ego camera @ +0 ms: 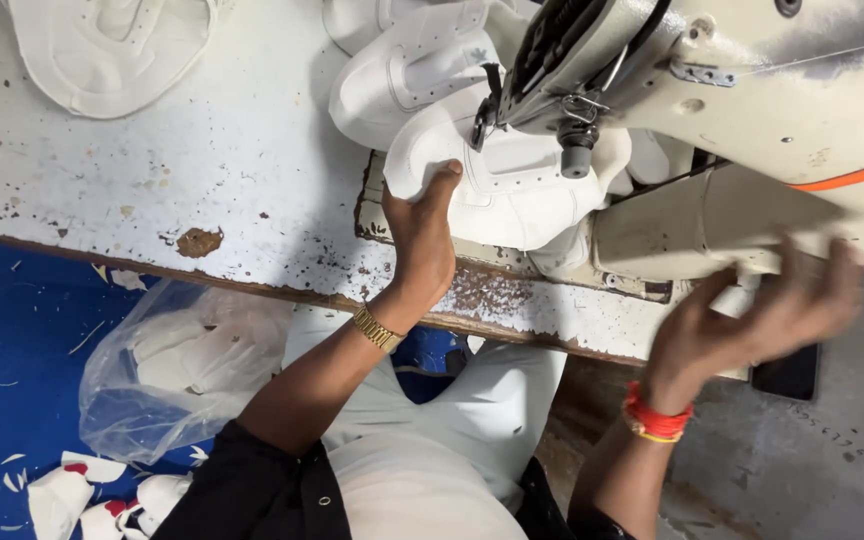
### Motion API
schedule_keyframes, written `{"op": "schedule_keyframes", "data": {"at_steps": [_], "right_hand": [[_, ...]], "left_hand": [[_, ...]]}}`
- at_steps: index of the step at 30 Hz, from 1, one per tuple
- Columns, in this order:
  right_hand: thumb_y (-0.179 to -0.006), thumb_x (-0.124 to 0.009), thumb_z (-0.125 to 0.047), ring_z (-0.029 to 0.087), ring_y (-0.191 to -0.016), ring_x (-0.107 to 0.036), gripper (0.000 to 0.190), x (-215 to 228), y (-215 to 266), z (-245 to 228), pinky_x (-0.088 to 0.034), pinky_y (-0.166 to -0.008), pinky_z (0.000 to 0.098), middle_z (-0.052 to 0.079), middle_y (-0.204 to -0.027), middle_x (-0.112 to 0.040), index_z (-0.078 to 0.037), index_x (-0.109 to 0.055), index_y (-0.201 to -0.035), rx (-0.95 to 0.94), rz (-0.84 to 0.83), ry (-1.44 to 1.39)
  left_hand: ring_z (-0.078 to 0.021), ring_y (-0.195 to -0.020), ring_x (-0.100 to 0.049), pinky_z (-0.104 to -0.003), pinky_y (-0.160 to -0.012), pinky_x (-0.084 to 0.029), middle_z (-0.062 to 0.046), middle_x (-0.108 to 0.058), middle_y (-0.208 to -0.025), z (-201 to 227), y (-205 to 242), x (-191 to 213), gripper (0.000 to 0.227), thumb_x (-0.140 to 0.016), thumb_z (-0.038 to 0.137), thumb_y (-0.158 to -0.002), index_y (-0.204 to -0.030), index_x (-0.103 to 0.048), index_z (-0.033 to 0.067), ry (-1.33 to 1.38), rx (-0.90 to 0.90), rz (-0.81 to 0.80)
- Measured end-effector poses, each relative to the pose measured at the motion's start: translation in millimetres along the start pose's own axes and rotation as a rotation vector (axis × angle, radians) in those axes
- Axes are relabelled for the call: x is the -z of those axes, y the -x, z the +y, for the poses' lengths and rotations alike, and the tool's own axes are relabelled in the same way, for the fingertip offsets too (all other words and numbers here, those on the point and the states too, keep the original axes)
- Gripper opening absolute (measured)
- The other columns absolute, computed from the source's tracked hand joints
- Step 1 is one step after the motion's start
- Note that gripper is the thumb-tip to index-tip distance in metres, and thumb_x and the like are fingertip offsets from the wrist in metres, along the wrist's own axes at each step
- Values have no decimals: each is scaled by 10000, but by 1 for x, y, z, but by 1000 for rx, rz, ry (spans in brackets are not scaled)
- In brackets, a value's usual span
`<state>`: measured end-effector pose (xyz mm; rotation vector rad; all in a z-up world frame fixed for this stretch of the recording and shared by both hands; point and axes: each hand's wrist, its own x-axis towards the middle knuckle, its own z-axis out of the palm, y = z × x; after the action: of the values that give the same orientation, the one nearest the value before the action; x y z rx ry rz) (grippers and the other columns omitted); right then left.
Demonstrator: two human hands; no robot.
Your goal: The person uses a sewing machine to stitch white shoe uppers. They repeatedly pick up a shoe upper, position it under the needle, sew a seam, and then remove it to place it on a stack. The person handles the shoe uppers by hand throughout the process.
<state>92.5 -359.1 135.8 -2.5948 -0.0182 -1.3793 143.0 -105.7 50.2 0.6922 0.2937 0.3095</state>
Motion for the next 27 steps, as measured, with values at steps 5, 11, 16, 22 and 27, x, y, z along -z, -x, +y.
{"op": "schedule_keyframes", "data": {"at_steps": [5, 11, 16, 22, 27], "right_hand": [[-872, -521, 161, 345, -1542, -299, 569, -14, 16, 91, -330, -1251, 561, 151, -1585, -359, 17, -529, -1422, -59, 23, 84], [-904, -550, 208, 338, -1576, -273, 679, -46, 49, 149, -339, -1283, 526, 137, -1650, -202, -15, -447, -1537, -55, 90, -20], [-977, -613, 174, 334, -1603, -283, 715, -50, 67, 136, -348, -1266, 503, 123, -1622, -177, -54, -383, -1614, -138, 66, -162], [-908, -566, 214, 345, -1596, -155, 724, -51, 54, 136, -255, -1382, 560, 99, -1600, -207, -66, -413, -1558, -63, 102, -27], [-934, -589, 164, 334, -1577, -244, 600, -43, 46, 138, -375, -1284, 499, 129, -1606, -244, -34, -428, -1476, -88, 87, 55]], "left_hand": [[-184, -1079, -652, -336, -992, -533, -101, -675, -1135, -1, -5, -1, 343, -713, 12, -916, -1237, -598, -33, 38, -10, 1], [-193, -1068, -665, -354, -1005, -541, -101, -683, -1106, -2, -13, 4, 315, -719, 10, -899, -1192, -608, -19, 91, 31, -38], [-170, -1096, -640, -343, -993, -527, -71, -666, -1121, 2, -7, 2, 376, -731, 26, -873, -1225, -600, -2, 70, 85, 5], [-179, -1121, -641, -340, -1020, -530, -79, -666, -1139, 10, -7, 0, 396, -729, 36, -881, -1248, -588, -5, 80, 47, -56], [-216, -1085, -646, -354, -1007, -533, -125, -662, -1121, -9, -20, 14, 349, -720, -1, -920, -1239, -586, -53, 56, 22, -85]]}}
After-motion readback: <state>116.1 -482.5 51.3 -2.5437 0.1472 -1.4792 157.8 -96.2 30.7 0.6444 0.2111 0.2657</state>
